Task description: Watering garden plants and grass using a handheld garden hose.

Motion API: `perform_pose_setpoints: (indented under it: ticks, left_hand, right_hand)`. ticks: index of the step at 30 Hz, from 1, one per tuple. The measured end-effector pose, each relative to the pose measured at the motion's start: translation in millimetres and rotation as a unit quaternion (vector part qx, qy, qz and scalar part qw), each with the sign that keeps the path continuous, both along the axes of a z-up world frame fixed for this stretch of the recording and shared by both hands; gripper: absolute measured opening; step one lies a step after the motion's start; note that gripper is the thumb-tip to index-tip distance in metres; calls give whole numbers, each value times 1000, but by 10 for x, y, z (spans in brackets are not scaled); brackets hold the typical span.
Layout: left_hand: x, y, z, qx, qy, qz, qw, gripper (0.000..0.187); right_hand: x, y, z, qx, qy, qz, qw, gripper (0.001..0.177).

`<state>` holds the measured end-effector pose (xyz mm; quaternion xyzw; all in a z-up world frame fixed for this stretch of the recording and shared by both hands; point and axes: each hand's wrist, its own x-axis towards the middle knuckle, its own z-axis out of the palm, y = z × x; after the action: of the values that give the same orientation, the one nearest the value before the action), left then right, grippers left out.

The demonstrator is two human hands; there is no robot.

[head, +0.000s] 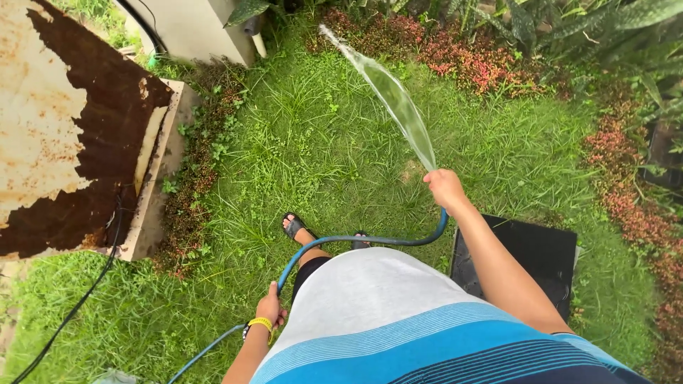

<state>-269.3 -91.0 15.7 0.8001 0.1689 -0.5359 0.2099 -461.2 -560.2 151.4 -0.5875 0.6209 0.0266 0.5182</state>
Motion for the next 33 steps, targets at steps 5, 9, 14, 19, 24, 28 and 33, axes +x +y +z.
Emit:
perform_pose_setpoints:
  ticks: [5, 9, 14, 19, 24, 28, 33]
  left_hand:
    - [26, -13, -10, 9, 2, -18, 1000, 76]
    - [45, -29, 51, 2, -6, -14, 1000, 68]
    - [75, 14, -135, 14, -16, -8, 1000, 74]
    - [73, 54, -223, 16, -20, -11, 1000, 73]
    - [74, 99, -280, 4, -27, -31, 999, 72]
    - [57, 145, -348, 22, -36, -39, 998, 78]
    - [33, 175, -377, 25, -41, -37, 998, 78]
  right_hand:
    - [-176, -55, -88, 13, 1, -56, 998, 31]
    - [-305, -103, -181, 26, 0, -108, 994, 30]
    - [-381, -15, -69, 23, -30, -139, 990, 28]
    - [-361, 47, 8, 21, -52, -165, 985, 26]
    - [-337, 45, -30, 10, -47, -173, 984, 32]
    - [-337, 24, -78, 5, -50, -166, 985, 32]
    - [-307, 59, 10, 12, -43, -149, 988, 30]
